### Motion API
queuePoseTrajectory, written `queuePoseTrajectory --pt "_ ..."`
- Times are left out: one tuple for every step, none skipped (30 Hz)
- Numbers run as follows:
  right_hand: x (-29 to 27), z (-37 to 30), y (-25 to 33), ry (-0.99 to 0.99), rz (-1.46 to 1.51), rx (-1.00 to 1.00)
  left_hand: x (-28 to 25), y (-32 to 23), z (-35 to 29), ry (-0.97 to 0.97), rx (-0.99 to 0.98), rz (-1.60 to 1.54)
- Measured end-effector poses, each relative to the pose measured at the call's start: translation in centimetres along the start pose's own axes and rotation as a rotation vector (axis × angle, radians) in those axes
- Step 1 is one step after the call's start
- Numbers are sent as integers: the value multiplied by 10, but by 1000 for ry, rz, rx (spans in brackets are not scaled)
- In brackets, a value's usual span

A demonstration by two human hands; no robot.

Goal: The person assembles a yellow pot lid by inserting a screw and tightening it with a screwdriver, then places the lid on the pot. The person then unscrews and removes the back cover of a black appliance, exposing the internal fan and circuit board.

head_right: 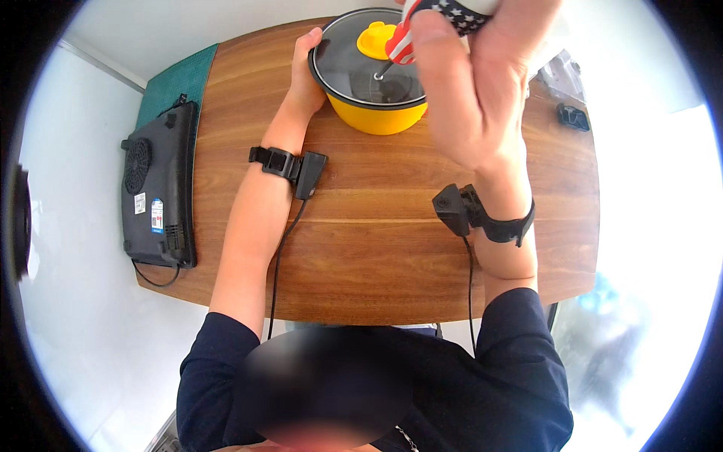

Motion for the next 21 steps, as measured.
queuePoseTrajectory --pt "8 3 1 1 -48 4 -2 0 -1 -3 -22 -21" --pt "16 5 2 2 -97 6 -4 -2 -2 -5 -43 -43" --pt "24 8 3 5 -145 9 -4 -7 -3 12 -36 -45" --pt "21 18 -6 82 -149 -61 -3 -12 -4 29 -28 -48" --pt "25 19 -6 66 -152 -39 -5 -15 -4 40 -19 -46" --pt "30 20 -5 49 -155 -17 -8 -18 -4 35 -8 -29" --pt "35 22 -4 33 -157 6 -9 -19 -2 30 3 -12" --pt "35 24 5 42 -147 56 -8 -17 -3 32 5 1" --pt "36 24 6 50 -166 65 -8 -14 -3 27 -1 -10" --pt "38 24 7 58 -186 74 -7 -12 -3 23 -7 -22" --pt "36 21 5 61 -229 41 -8 -8 -4 16 -10 -29" --pt "35 17 2 66 -274 7 -7 -5 -3 39 -3 -35" --pt "32 14 -2 46 -288 -35 -9 -3 -1 62 4 -43" --pt "33 10 -7 25 -294 -75 -12 0 0 78 12 -44" --pt "35 8 -10 2 -301 -114 -19 4 2 60 7 -41" --pt "36 5 -10 -19 -319 -94 -25 8 4 40 3 -39" --pt "25 5 -15 61 -324 -123 -18 14 9 46 -12 -58" --pt "17 2 -23 139 -301 -146 -18 15 11 32 -22 -66" --pt "8 -2 -32 217 -275 -166 -18 18 10 23 -37 -59" --pt "14 -1 -19 276 -232 -258 -18 16 9 13 -48 -49" --pt "13 -3 -19 278 -247 -271 -18 17 8 4 -59 -39"
Point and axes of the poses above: each hand's wrist, its own z-axis towards the middle knuckle, its own x-axis out of the palm, y = z × x, the point moved 10 cm from there along z, towards the middle knuckle, and after that the axes turned 9 degrees about -y, right-handed, at the moved point
